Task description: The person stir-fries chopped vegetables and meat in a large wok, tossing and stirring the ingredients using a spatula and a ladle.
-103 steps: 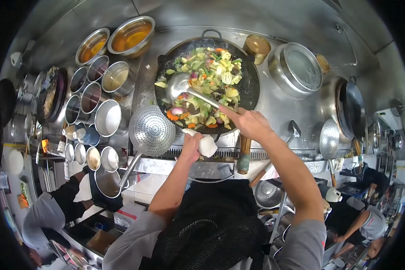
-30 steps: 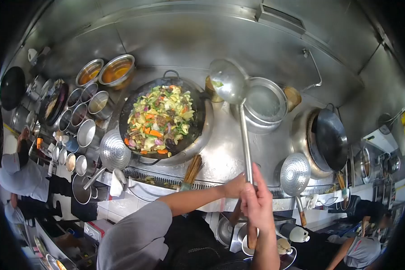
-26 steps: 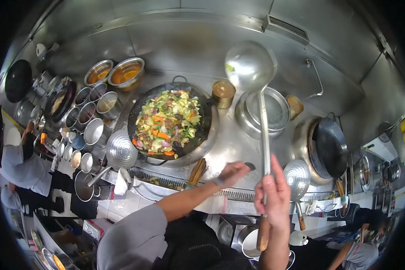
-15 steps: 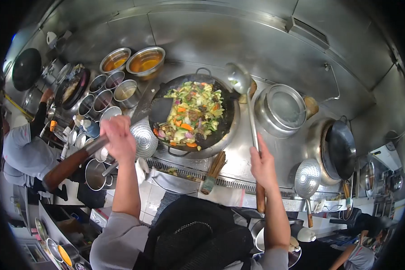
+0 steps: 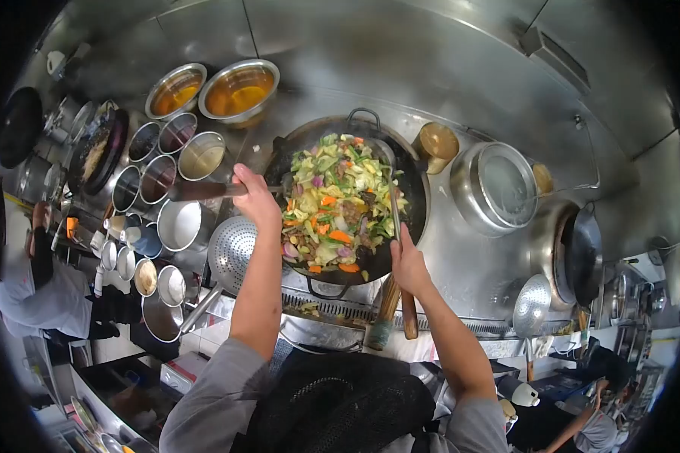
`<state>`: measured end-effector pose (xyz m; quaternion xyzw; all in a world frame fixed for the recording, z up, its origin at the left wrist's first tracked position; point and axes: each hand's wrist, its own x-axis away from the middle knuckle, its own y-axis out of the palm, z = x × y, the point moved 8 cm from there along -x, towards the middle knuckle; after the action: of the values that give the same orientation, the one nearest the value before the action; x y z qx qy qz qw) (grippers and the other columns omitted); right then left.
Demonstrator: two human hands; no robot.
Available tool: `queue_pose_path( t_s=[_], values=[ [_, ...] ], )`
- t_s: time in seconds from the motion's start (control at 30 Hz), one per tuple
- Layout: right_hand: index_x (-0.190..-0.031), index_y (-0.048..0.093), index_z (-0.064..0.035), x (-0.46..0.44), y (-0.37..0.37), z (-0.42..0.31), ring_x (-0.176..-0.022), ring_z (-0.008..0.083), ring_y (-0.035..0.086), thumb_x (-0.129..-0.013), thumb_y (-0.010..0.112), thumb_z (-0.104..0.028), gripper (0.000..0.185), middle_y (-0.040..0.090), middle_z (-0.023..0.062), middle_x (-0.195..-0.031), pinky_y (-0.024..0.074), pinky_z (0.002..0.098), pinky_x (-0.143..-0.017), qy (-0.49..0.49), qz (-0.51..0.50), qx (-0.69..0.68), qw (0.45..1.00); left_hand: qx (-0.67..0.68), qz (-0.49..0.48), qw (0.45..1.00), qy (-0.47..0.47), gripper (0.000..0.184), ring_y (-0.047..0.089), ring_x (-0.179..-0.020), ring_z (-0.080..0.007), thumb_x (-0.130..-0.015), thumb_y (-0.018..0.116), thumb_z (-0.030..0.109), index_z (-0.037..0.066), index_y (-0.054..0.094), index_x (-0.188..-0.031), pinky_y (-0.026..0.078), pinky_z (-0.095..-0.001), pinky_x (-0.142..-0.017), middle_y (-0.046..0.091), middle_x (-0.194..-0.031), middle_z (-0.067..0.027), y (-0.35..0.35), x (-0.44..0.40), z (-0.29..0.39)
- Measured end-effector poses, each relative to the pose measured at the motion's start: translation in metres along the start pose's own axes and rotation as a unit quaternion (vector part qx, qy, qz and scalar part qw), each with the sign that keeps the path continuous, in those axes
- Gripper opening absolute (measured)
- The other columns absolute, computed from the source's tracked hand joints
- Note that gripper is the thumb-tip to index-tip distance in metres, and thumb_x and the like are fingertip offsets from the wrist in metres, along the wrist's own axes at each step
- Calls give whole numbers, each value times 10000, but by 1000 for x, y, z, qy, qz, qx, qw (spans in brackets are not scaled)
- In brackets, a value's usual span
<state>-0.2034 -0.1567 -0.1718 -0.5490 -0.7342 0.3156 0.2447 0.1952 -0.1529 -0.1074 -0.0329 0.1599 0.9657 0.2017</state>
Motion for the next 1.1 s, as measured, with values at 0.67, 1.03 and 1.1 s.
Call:
queue_pose_path(
  t_s=[0.67,1.03,1.1],
  values=[
    [-1646,284,-114,104,-59,-91,-624,447,631,-1052,594,-217,678,640,270,-678,503,543,-572,51,-75,0,996,149,-193,969,38,427,289,-616,-85,-1127,547,264,100,409,-757,264,-288,-584,363,-649,31,33,68,113],
    [-1632,324,-113,106,-78,-11,-748,491,682,-1041,599,-179,656,695,291,-858,534,593,-674,-37,38,71,996,-232,-113,956,140,478,402,-665,-115,-1121,535,348,40,462,-762,354,-317,-629,481,-688,-16,-23,106,133],
    [-1629,285,-67,88,-71,5,-745,521,675,-1060,553,-177,638,692,315,-846,529,613,-692,-8,30,114,993,-219,-99,952,187,486,404,-675,-125,-1118,544,356,32,474,-763,364,-333,-636,483,-690,-15,-23,93,104]
  ],
)
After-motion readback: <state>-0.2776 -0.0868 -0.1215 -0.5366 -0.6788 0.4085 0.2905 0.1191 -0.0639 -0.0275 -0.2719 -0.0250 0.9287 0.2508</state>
